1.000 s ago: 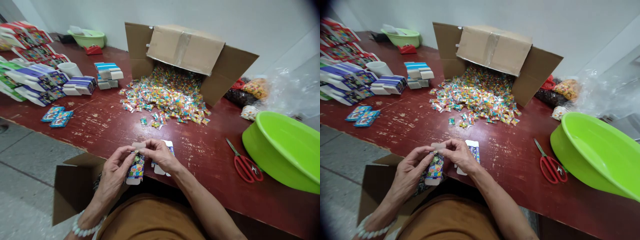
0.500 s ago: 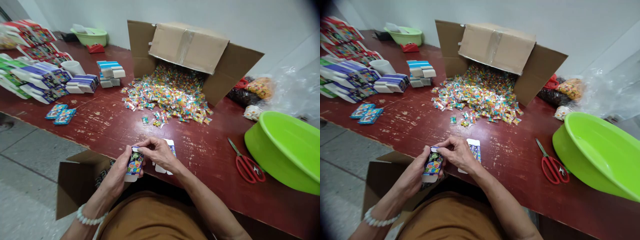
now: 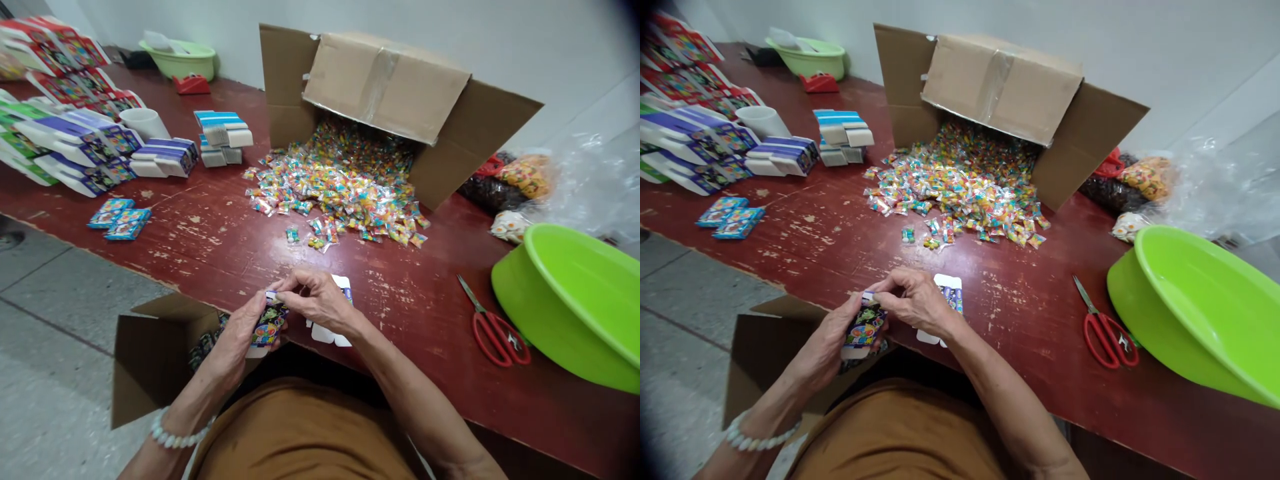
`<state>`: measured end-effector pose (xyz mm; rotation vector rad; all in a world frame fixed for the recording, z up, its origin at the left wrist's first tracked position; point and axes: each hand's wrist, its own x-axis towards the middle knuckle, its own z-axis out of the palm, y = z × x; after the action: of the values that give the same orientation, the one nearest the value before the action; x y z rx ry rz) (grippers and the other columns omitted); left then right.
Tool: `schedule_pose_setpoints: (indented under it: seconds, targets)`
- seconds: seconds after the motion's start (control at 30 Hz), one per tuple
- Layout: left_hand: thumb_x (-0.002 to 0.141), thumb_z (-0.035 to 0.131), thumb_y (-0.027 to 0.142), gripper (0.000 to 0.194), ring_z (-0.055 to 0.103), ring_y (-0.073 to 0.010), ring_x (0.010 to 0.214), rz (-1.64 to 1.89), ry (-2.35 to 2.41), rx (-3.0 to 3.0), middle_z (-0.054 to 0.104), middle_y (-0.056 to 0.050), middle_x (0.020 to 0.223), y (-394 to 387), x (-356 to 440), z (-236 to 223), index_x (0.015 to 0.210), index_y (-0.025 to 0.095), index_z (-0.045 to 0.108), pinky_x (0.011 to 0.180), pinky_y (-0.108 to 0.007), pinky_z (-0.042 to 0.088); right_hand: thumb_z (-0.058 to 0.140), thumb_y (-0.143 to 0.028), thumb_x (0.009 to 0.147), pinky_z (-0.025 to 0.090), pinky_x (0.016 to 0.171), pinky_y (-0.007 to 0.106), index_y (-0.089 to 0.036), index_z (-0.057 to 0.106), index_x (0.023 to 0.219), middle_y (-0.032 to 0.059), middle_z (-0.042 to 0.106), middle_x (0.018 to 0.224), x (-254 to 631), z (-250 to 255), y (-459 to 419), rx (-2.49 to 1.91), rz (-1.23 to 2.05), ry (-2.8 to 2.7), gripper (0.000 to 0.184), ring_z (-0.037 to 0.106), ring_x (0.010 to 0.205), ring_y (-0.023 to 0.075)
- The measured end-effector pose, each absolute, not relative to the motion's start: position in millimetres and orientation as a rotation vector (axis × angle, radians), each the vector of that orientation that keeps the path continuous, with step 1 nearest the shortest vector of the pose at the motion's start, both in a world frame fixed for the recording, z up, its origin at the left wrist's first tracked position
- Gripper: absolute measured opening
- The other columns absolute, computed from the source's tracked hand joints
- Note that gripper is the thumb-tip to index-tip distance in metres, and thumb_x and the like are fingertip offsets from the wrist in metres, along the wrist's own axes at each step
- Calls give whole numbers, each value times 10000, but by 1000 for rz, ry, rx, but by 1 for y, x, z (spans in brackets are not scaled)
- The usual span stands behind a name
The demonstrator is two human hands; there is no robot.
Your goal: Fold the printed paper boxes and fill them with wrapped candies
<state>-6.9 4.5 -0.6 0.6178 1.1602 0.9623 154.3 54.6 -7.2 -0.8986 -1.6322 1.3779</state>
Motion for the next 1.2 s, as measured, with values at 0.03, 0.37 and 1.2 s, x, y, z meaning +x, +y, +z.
schedule_pose_setpoints:
  seconds: [0.03,0.37,1.2]
  targets:
    - [667,773,681,737,621,-145,472,963,1145,613,725,-47,642,4,-7,-2,1164,144,692,437,-223,513,646,-320,886,510,694,256,-176,655,769,47,748,940,156,-5,54,-845,1417,-1681,185,660,783,143]
    - [774,785,489,543,698,-189,610,1067,1080,427,740,-25,794,-27,-10,-17,1225,257,589,578,-294,580,485,-291,1012,484,806,275,-181,684,1034,39,710,963,152,3,94,-993,900,-2387,228,638,880,152]
    - [819,707,387,428,651,-156,636,805,1118,906,718,-35,857,-24,-58,-15,1179,216,551,612,-244,482,551,-326,940,498,726,264,-170,632,1070,30,687,885,134,-5,49,-1013,1298,-1673,218,636,771,134]
